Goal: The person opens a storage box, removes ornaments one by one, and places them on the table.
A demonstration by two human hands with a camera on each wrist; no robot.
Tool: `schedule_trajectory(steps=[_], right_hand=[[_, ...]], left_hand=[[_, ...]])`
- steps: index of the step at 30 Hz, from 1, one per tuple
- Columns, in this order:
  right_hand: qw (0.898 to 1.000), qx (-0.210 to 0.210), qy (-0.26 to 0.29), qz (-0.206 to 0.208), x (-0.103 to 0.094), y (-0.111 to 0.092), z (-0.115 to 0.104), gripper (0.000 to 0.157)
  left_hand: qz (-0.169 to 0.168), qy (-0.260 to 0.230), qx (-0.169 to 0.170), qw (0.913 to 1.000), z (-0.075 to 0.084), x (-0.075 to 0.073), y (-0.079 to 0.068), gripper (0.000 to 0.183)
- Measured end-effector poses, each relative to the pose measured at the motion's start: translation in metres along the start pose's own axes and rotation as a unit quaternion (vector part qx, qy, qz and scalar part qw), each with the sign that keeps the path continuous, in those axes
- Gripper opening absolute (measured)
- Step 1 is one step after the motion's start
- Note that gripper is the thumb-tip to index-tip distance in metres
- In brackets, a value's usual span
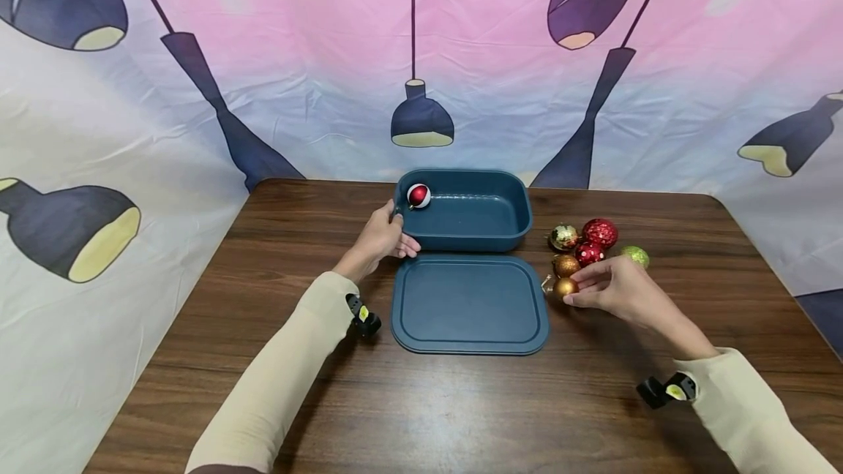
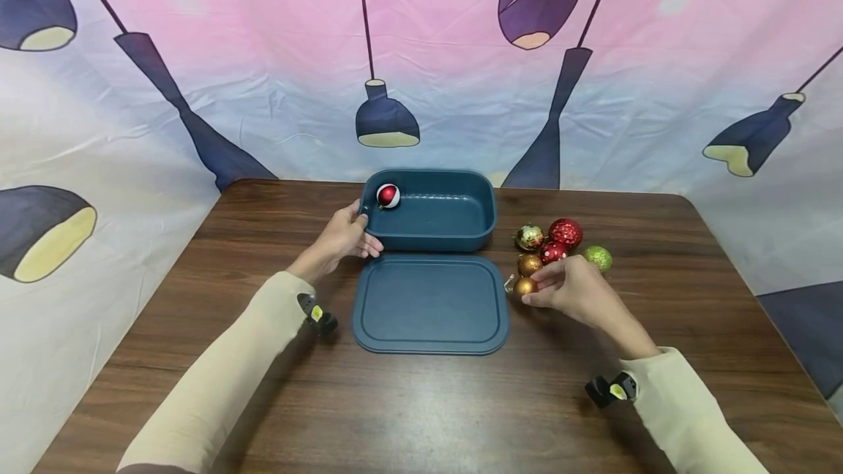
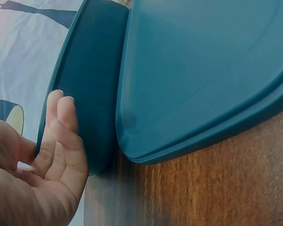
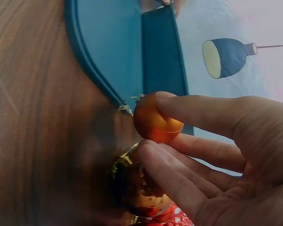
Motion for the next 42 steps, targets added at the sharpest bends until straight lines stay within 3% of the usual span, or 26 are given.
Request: schedule_trajectory(steps=[24, 35, 42], right_hand=[[0.997, 0.008, -0.083, -0.007, 0.0089, -0.0062, 0.0039, 0.027], [0.996, 0.001, -0.085, -0.001, 0.0075, -0.0044, 0.0042, 0.025], [0.998, 0.004, -0.062, -0.005, 0.002, -0.0057, 0.0017, 0.035]], left_hand=[[-0.002, -0.003, 0.003, 1.0, 0.0017, 0.0028, -0.0006, 0.06], [0.001, 0.0, -0.003, 1.0, -0.0026, -0.0019, 0.0017, 0.062], [0.003, 0.0, -0.004, 1.0, -0.0017, -0.002, 0.0007, 0.062]])
Point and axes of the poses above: each hand's wrist, its own y-axis towards the middle knuckle, its own x-axis out of the palm, z = x × y, the point moved 10 cm from there along y, towards the middle knuckle, and after that the axes turned 14 degrees about -x, right-handed, at the moved point
